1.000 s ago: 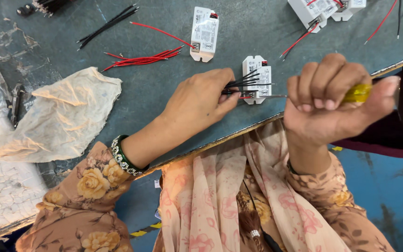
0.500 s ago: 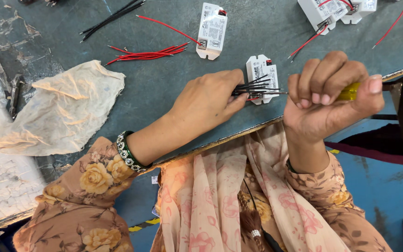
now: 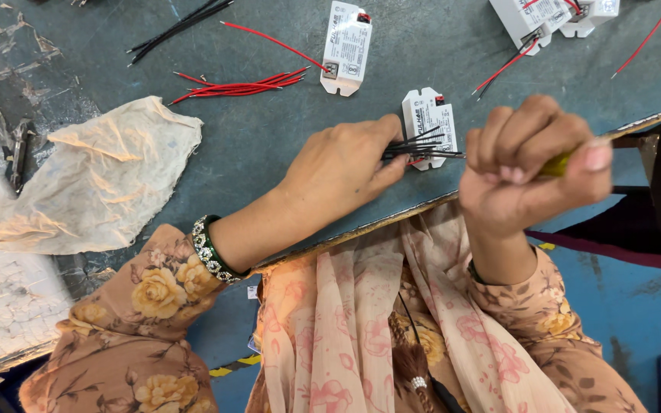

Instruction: The person assembles electronic led drivers by picking up white rectangular housings and inserting groups of black and red wires into the terminals using a screwdriver.

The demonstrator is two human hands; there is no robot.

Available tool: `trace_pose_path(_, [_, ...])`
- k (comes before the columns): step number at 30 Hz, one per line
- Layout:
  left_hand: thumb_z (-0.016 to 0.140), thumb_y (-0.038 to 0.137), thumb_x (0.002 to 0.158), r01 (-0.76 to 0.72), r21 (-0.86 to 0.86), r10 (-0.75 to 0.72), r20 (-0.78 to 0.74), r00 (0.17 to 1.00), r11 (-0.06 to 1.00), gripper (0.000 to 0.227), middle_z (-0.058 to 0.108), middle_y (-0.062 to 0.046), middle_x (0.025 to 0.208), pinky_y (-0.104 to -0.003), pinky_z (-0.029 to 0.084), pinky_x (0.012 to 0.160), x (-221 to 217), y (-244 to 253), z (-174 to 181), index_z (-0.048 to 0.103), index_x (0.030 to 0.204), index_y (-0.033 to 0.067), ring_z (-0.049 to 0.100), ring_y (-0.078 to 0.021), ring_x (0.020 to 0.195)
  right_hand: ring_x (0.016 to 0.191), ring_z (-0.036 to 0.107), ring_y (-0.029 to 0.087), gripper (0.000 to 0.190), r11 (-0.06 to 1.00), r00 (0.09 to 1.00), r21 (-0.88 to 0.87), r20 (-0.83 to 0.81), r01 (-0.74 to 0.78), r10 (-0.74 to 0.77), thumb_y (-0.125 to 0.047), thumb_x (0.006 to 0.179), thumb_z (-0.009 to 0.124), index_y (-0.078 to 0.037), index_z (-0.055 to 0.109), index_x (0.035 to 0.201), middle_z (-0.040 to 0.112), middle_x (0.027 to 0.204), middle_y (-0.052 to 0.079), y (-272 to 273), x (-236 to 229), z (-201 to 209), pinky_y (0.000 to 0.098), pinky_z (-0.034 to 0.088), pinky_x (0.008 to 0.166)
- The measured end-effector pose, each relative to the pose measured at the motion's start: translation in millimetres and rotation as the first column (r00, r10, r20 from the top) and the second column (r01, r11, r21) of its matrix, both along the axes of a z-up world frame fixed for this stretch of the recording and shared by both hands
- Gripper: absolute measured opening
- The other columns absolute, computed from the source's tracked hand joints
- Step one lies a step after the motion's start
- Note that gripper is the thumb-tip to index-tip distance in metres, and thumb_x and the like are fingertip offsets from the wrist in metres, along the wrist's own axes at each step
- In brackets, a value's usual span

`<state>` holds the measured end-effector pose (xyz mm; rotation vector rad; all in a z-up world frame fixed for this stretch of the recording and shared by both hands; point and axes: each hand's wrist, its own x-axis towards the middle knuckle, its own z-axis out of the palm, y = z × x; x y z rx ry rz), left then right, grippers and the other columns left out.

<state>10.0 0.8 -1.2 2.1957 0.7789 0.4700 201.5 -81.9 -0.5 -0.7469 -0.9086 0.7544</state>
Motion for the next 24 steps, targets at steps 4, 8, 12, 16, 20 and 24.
trace_pose_path(4, [0.070,0.028,0.091,-0.014,-0.004,0.014,0.016,1.000,1.000,0.029,0.071,-0.017,0.083,-0.052,0.052,0.065,2.9,-4.8,-1.5,0.058,0.101,0.0036,0.069,-0.0410,0.078,0.040,0.022,0.009,0.055,1.000,1.000,0.017,0.015,-0.018,0.017,-0.045,0.110,0.038,-0.007,0.029,0.072,0.030,0.061,0.003,3.5,-3.4,-0.2,0.0244,0.019,0.034])
trace_pose_path(8, [0.071,0.028,0.092,-0.019,0.001,0.019,-0.015,1.000,1.000,0.029,0.071,-0.017,0.083,-0.053,0.052,0.064,6.6,-5.3,-3.3,0.058,0.101,0.0028,0.069,-0.0415,0.076,0.042,0.021,0.009,0.057,0.999,0.999,0.038,0.047,-0.029,0.027,-0.045,0.112,0.038,-0.007,0.029,0.070,0.030,0.061,0.004,7.5,-4.0,-1.4,0.0249,0.019,0.035])
trace_pose_path(12, [0.070,0.027,0.092,-0.021,-0.059,0.022,0.017,1.000,0.998,0.027,0.072,-0.017,0.083,-0.051,0.052,0.065,7.6,-5.2,-5.0,0.058,0.099,0.0035,0.070,-0.0394,0.076,0.044,0.022,0.010,0.057,0.998,0.999,0.056,0.035,-0.040,0.038,-0.043,0.110,0.042,-0.007,0.029,0.068,0.031,0.060,0.004,7.9,-9.5,-1.1,0.0254,0.019,0.038])
trace_pose_path(16, [0.071,0.026,0.091,-0.022,-0.069,0.023,0.009,1.000,0.997,0.028,0.071,-0.018,0.081,-0.051,0.052,0.063,6.9,-5.0,-3.4,0.059,0.101,0.0027,0.069,-0.0406,0.074,0.044,0.026,0.012,0.056,0.997,1.000,0.080,0.022,-0.022,0.020,-0.040,0.108,0.046,-0.006,0.033,0.066,0.035,0.062,0.006,11.4,-14.2,0.6,0.0282,0.025,0.042])
trace_pose_path(20, [0.070,0.022,0.092,-0.022,-0.086,0.026,0.051,0.998,0.996,0.024,0.071,-0.019,0.083,-0.049,0.052,0.063,10.0,-9.1,-2.7,0.059,0.101,0.0036,0.069,-0.0404,0.073,0.045,0.029,0.013,0.055,0.998,0.998,0.059,-0.061,0.026,-0.022,-0.036,0.107,0.049,-0.004,0.037,0.064,0.037,0.063,0.007,10.5,-16.5,-0.6,0.0294,0.028,0.045])
trace_pose_path(24, [0.071,0.021,0.091,-0.008,-0.028,0.010,0.058,0.998,1.000,0.022,0.070,-0.020,0.083,-0.047,0.050,0.059,13.8,-10.5,5.5,0.060,0.100,0.0038,0.068,-0.0399,0.071,0.054,0.038,0.019,0.054,0.998,0.999,0.066,-0.038,0.022,-0.019,-0.031,0.106,0.050,-0.002,0.040,0.062,0.042,0.063,0.010,13.0,-18.7,-0.2,0.0343,0.032,0.055])
